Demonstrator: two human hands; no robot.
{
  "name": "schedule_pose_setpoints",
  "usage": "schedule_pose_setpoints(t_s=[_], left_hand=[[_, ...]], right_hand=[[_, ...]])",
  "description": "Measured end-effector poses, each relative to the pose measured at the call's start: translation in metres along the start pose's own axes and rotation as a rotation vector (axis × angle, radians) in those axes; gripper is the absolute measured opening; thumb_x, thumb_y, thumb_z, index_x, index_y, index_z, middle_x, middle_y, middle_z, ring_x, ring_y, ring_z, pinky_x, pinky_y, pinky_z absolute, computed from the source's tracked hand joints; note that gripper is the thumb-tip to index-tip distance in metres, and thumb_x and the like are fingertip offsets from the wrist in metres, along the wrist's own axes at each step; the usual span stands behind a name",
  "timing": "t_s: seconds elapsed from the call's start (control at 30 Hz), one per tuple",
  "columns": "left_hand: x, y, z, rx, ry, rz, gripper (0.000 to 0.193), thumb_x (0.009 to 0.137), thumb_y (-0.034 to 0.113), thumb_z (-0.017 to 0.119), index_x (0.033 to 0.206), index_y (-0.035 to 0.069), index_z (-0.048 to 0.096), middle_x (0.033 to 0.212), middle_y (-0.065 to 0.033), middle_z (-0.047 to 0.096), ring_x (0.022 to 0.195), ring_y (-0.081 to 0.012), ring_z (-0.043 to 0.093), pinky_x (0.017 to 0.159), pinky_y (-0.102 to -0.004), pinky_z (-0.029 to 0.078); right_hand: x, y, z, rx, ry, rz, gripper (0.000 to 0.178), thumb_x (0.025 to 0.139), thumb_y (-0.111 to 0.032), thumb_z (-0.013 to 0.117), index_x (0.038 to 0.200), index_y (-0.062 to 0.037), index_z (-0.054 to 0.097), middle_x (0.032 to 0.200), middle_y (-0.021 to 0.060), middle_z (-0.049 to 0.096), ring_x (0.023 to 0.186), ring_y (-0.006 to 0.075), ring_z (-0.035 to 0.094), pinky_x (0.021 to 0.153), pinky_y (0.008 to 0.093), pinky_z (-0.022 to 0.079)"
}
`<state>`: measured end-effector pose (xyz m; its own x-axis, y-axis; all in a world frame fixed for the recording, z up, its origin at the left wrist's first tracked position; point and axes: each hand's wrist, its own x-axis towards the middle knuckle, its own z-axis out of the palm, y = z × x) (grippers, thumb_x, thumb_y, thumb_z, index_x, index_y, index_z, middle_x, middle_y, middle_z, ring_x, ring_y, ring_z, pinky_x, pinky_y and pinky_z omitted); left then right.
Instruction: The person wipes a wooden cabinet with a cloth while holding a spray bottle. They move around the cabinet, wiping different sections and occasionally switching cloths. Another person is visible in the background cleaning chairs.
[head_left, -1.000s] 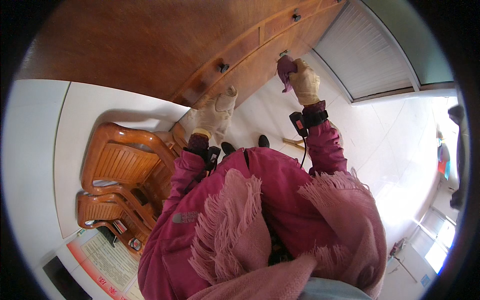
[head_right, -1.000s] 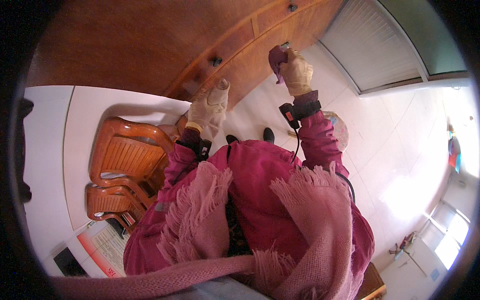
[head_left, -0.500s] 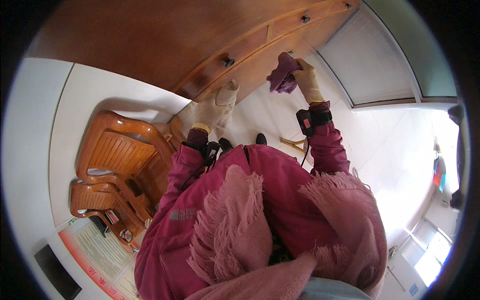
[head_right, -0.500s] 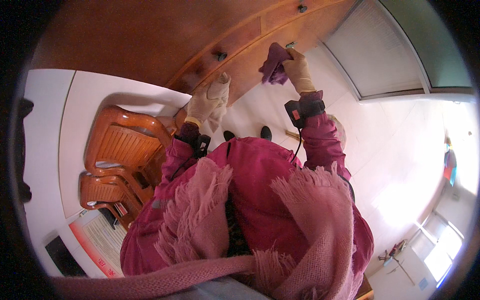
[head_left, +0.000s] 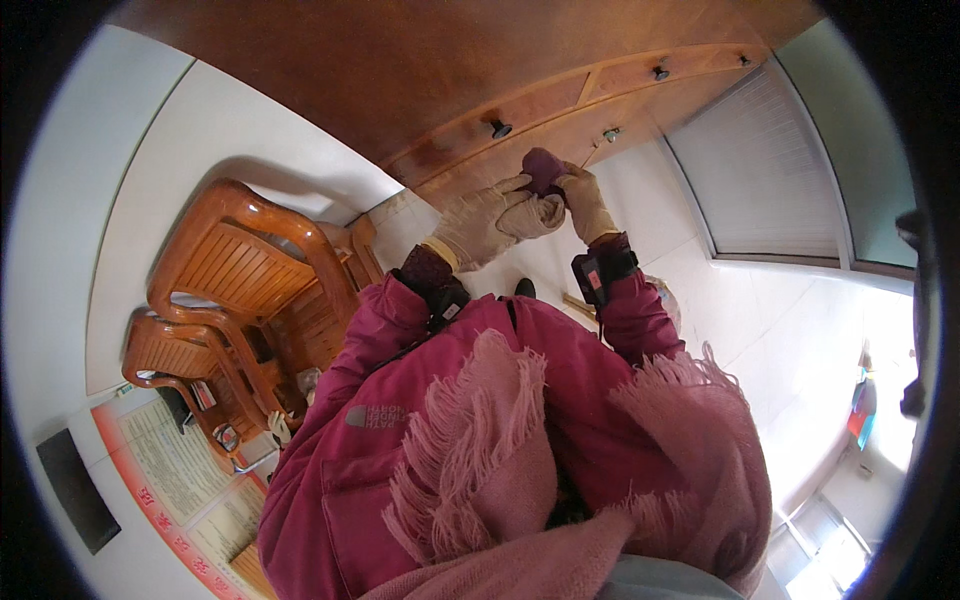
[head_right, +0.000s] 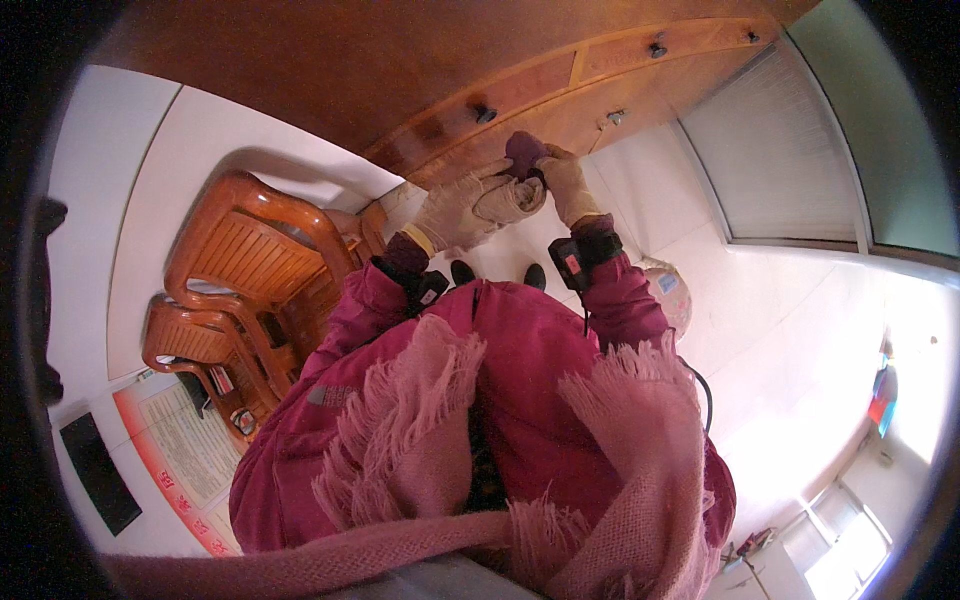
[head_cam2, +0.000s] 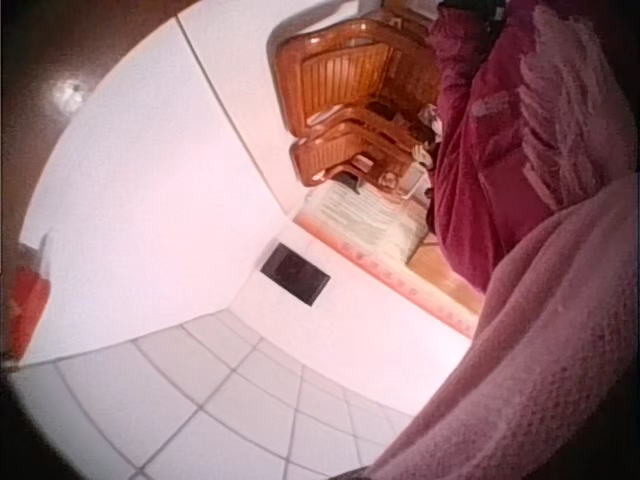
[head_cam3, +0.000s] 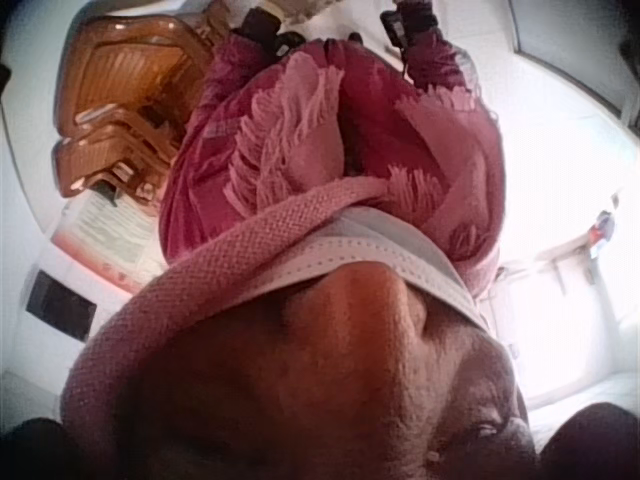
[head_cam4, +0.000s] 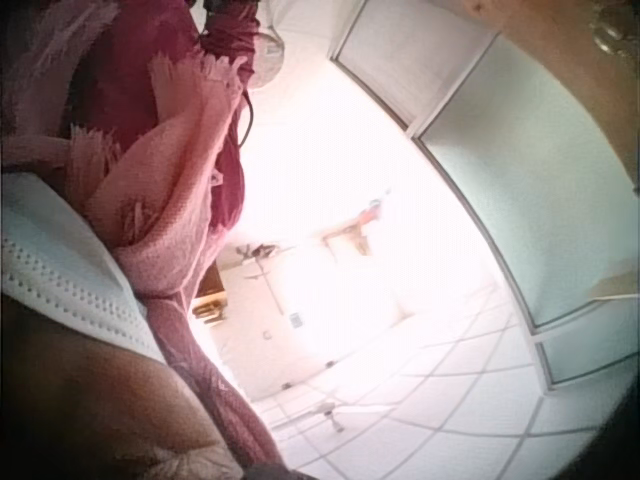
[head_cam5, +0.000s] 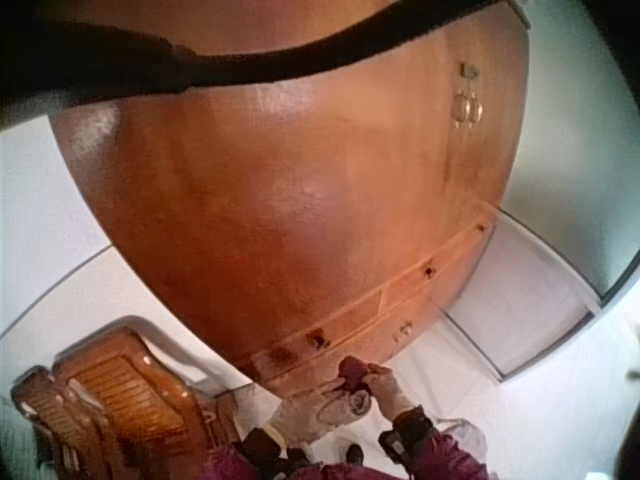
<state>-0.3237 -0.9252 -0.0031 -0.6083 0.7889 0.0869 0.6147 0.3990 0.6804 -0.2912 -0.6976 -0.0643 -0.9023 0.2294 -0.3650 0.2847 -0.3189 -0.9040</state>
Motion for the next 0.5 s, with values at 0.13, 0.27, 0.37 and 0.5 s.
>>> schedule_pose_setpoints(t_s=[0.13,0.27,0.37,0.5], left_hand=[[-0.002,-0.007,0.002,0.030,0.048,-0.006,0.070,0.081,0.030,0.078,0.145,0.012,0.054,0.145,-0.0123,0.058,0.126,-0.0322,0.061,0.105,-0.0414,0.049],[0.004,-0.015,0.006,0.015,0.014,-0.011,0.066,0.084,0.028,0.076,0.144,0.011,0.055,0.142,-0.0148,0.060,0.125,-0.0337,0.061,0.106,-0.0418,0.049],[0.003,-0.017,0.009,0.023,0.024,0.045,0.063,0.086,0.029,0.074,0.144,0.011,0.057,0.141,-0.0160,0.060,0.125,-0.0351,0.061,0.106,-0.0427,0.048],[-0.007,-0.018,0.007,0.125,-0.002,0.049,0.060,0.088,0.029,0.072,0.143,0.010,0.058,0.141,-0.0171,0.061,0.125,-0.0374,0.060,0.106,-0.0438,0.048]], right_hand=[[-0.008,-0.010,0.004,0.297,-0.217,0.130,0.036,0.095,-0.009,0.061,0.130,0.0012,0.062,0.117,0.0071,0.069,0.103,0.0200,0.066,0.094,0.0331,0.053],[-0.013,-0.014,0.008,0.345,-0.296,0.116,0.044,0.096,-0.008,0.066,0.138,0.0033,0.056,0.129,0.0112,0.066,0.119,0.0227,0.062,0.106,0.0360,0.049],[-0.013,-0.007,0.009,0.321,-0.307,0.154,0.043,0.096,-0.007,0.067,0.137,0.0030,0.057,0.130,0.0115,0.066,0.119,0.0236,0.063,0.106,0.0370,0.050],[-0.003,0.013,0.008,0.290,-0.219,0.176,0.043,0.094,-0.006,0.068,0.135,0.0040,0.061,0.126,0.0114,0.069,0.110,0.0237,0.067,0.097,0.0362,0.055]])
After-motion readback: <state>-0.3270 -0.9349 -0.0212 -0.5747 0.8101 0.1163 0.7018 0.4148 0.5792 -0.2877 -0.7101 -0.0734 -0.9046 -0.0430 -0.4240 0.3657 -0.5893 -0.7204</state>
